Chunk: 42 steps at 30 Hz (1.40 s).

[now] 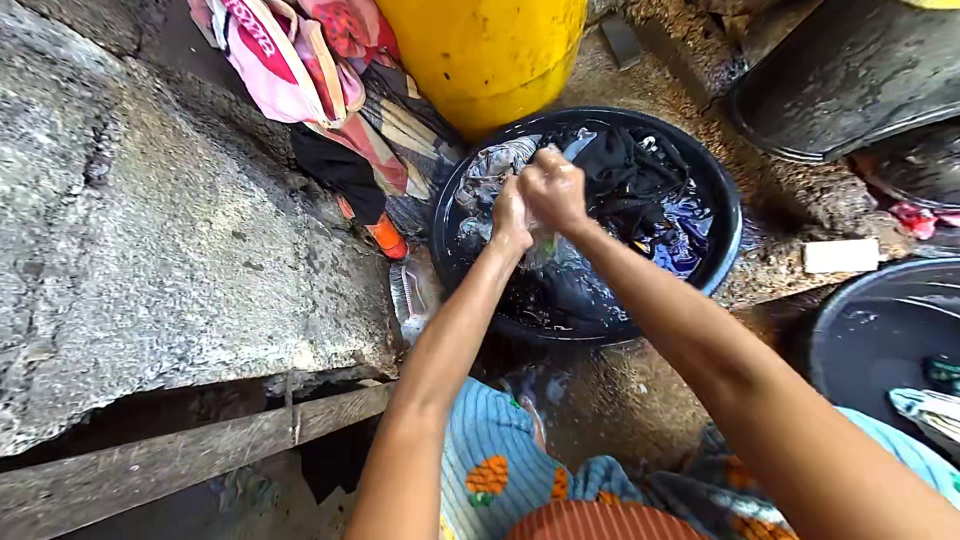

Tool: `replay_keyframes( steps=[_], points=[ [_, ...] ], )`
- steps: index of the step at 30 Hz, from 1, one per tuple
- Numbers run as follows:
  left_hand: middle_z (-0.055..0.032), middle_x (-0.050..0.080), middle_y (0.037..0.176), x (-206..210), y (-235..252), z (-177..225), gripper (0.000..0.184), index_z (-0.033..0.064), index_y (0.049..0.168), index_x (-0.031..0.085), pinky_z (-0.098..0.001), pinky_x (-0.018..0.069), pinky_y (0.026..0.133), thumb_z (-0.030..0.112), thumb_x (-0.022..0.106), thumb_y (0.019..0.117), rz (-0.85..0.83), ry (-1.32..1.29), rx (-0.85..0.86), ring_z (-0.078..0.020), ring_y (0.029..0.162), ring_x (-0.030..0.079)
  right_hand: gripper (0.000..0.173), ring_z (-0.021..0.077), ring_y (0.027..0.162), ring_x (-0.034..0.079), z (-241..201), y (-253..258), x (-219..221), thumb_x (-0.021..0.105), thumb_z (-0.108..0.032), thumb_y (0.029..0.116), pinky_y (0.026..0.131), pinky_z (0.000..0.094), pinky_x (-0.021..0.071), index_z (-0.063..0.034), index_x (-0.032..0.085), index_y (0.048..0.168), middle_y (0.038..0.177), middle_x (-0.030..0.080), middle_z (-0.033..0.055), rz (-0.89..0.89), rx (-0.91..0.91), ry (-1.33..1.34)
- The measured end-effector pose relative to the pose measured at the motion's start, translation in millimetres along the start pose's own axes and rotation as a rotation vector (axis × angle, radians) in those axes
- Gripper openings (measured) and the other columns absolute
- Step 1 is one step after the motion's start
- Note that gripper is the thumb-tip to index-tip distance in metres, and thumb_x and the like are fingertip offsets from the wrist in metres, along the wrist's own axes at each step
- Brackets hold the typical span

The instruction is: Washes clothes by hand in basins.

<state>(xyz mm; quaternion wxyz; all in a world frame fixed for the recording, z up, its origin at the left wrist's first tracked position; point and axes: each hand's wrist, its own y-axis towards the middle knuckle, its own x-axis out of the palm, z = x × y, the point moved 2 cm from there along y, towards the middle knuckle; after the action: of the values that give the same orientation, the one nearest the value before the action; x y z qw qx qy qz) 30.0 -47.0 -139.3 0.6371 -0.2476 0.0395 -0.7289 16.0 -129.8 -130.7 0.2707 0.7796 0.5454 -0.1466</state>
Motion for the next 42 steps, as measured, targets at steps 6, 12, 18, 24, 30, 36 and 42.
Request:
replay_keyframes(
  steps=[6,12,18,24,30,36,42],
  points=[
    [-0.0013,0.059,0.081,-10,2,11,0.028,0.0129,0.100,0.057,-0.0338,0.0519,0.066,0.035,0.040,0.1063,-0.063,0.063,-0.132,-0.0129,0.072,0.059,0.041,0.0413,0.087,0.071,6,-7,-13,0.046,-0.032,0.1055,0.075,0.0657,0.0527,-0.0010,0.071,0.096,0.088,0.071,0.0220,-0.179,-0.027,-0.096],
    [-0.0174,0.066,0.121,-76,21,37,0.038,0.0048,0.131,0.060,-0.0486,0.0524,0.094,0.031,0.044,0.1088,-0.096,1.079,0.109,-0.0262,0.110,0.064,0.050,0.0463,0.124,0.060,70,39,-70,0.051,-0.042,0.1072,0.103,0.0666,0.0446,-0.0029,0.059,0.137,0.130,0.063,0.0272,-0.257,0.135,-0.267],
    [-0.0309,0.057,0.136,-50,41,-46,0.046,-0.0064,0.138,0.054,-0.0629,0.0439,0.107,0.019,0.061,0.1003,-0.431,1.552,0.076,-0.0452,0.128,0.056,0.064,0.0583,0.136,0.044,80,-27,14,0.071,-0.018,0.0941,0.099,0.0740,0.0446,0.0026,0.045,0.149,0.148,0.042,0.0391,-0.727,0.189,-0.528],
    [-0.0298,0.063,0.130,-41,46,-46,0.036,-0.0039,0.131,0.062,-0.0667,0.0443,0.103,0.019,0.053,0.1046,-0.462,1.654,0.039,-0.0460,0.125,0.059,0.047,0.0533,0.141,0.043,77,-34,36,0.052,-0.020,0.1068,0.107,0.0732,0.0365,0.0054,0.049,0.147,0.151,0.046,0.0336,-0.877,0.259,-0.645],
    [-0.0130,0.065,0.090,-76,18,27,0.021,-0.0092,0.111,0.061,-0.0349,0.0538,0.079,0.009,0.054,0.1030,-0.337,0.976,0.233,-0.0157,0.079,0.061,0.032,0.0292,0.105,0.069,73,13,-48,0.051,-0.023,0.1090,0.095,0.0544,0.0524,-0.0028,0.072,0.121,0.113,0.073,0.0179,-0.473,0.165,0.075],
    [-0.0204,0.069,0.110,-77,68,54,0.030,-0.0037,0.123,0.063,-0.0463,0.0546,0.091,0.017,0.050,0.1068,-0.150,1.105,0.207,-0.0273,0.097,0.069,0.018,0.0022,0.078,0.065,-19,37,-100,0.051,-0.017,0.1077,0.075,0.0236,0.0565,-0.0075,0.065,0.114,0.090,0.068,-0.0042,-0.302,0.024,0.530],
    [-0.0289,0.056,0.141,-45,84,-16,0.047,0.0034,0.142,0.058,-0.0689,0.0407,0.106,0.021,0.062,0.0987,-0.238,1.565,0.224,-0.0479,0.131,0.053,0.041,0.0270,0.083,0.066,-11,45,-89,0.044,-0.038,0.1111,0.079,0.0511,0.0542,-0.0035,0.066,0.114,0.093,0.067,0.0148,-0.434,0.087,-0.028]
  ],
)
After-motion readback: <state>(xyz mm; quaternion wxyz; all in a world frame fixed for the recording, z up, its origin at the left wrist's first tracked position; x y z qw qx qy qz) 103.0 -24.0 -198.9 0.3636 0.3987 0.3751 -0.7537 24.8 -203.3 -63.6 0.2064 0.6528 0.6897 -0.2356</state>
